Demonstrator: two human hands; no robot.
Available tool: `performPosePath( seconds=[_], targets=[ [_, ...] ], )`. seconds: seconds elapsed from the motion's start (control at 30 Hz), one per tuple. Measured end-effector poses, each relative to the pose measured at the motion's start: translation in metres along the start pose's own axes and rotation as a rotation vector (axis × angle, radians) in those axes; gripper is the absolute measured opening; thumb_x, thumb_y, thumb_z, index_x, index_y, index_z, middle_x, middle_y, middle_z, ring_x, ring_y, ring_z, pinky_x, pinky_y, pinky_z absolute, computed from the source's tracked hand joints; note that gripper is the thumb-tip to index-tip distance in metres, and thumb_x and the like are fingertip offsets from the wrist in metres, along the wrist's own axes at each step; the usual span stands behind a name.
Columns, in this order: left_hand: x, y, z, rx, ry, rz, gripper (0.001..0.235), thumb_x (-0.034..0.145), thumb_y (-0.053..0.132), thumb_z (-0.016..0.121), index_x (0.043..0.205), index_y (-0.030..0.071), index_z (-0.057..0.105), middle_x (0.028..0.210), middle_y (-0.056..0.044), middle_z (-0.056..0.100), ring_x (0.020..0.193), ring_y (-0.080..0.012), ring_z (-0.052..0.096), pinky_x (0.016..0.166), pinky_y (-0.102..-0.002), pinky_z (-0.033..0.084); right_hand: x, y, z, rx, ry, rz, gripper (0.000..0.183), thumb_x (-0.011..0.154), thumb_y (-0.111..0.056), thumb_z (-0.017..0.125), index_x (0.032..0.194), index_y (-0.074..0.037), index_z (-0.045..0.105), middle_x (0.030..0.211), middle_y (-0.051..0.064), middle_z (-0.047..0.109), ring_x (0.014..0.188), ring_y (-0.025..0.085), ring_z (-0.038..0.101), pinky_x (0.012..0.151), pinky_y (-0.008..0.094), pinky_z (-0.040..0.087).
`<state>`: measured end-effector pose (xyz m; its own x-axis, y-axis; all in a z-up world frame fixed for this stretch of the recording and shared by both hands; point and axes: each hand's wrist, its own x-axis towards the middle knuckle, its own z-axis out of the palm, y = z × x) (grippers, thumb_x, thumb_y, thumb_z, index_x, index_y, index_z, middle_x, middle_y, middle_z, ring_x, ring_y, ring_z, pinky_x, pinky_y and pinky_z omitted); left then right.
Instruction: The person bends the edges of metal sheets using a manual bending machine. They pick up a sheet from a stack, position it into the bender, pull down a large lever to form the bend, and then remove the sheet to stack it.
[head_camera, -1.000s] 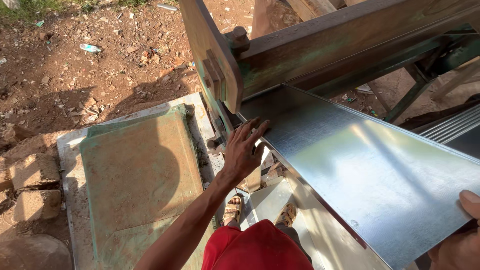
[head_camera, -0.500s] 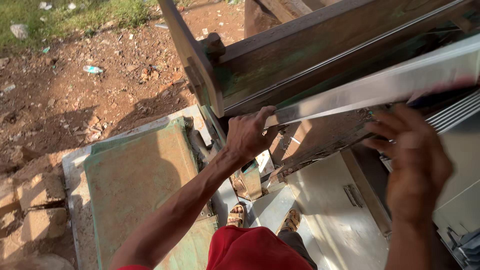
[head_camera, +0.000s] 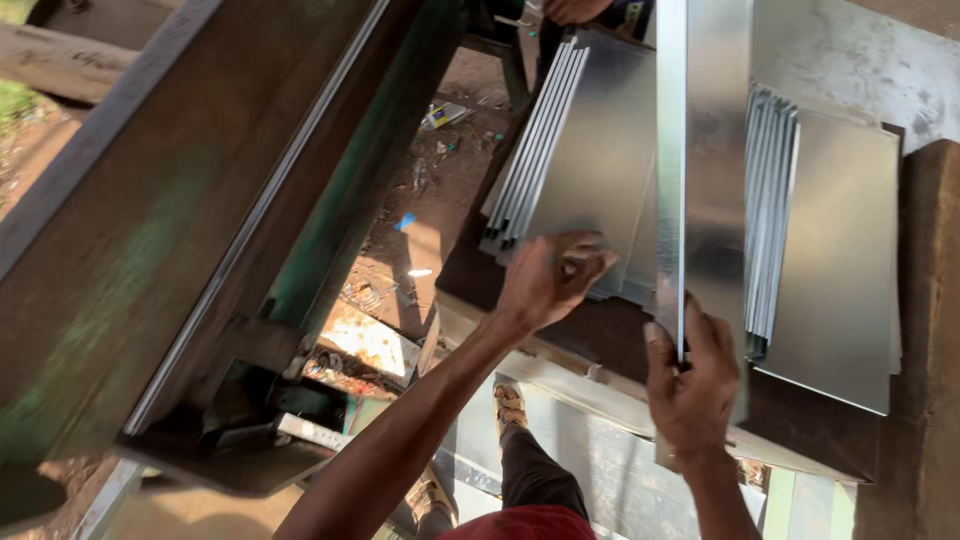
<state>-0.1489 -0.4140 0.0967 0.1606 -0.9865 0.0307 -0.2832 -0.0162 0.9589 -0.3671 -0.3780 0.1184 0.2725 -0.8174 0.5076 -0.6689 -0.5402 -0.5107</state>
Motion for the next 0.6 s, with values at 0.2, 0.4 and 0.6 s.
performPosePath(
  seconds=[0.2, 0.4, 0.6],
  targets=[
    [0.134, -0.111, 0.012, 0.857, 0.088, -0.202, 0.093, 0.081, 0.041, 0.083, 0.152, 0.007, 0.033, 0.156, -0.023, 0.031, 0.14, -0.0443, 0.036, 0.105, -0.057, 0.045, 0.047, 0.219, -0.013, -0.444, 0.017, 0.191, 0.045, 0.1, -0.008, 0.067, 0.144, 0.004, 0.063, 0.113, 0.027, 0.061, 0.096, 0.043, 0.066, 0.081, 0.051, 0.057],
    [0.192, -0.145, 0.021, 1.125, -0.117, -0.313, 0.079, 0.071, 0.013, 0.086, 0.138, 0.008, 0.045, 0.15, -0.02, 0.039, 0.136, -0.0398, 0.044, 0.1, -0.051, 0.052, 0.049, 0.339, 0.007, -0.691, -0.232, 0.358, 0.068, 0.109, -0.056, 0.058, 0.138, 0.005, 0.063, 0.118, 0.025, 0.061, 0.101, 0.042, 0.066, 0.084, 0.056, 0.055],
    [0.197, -0.106, 0.022, -0.214, 0.05, -0.663, 0.061, 0.069, -0.009, 0.067, 0.129, -0.014, 0.059, 0.104, -0.019, 0.059, 0.069, -0.0241, 0.061, 0.053, -0.034, 0.05, 0.088, 0.306, 0.007, -0.724, -0.295, 0.242, 0.07, 0.106, -0.06, 0.053, 0.134, 0.002, 0.066, 0.116, 0.028, 0.063, 0.106, 0.045, 0.062, 0.083, 0.062, 0.053]
  ],
)
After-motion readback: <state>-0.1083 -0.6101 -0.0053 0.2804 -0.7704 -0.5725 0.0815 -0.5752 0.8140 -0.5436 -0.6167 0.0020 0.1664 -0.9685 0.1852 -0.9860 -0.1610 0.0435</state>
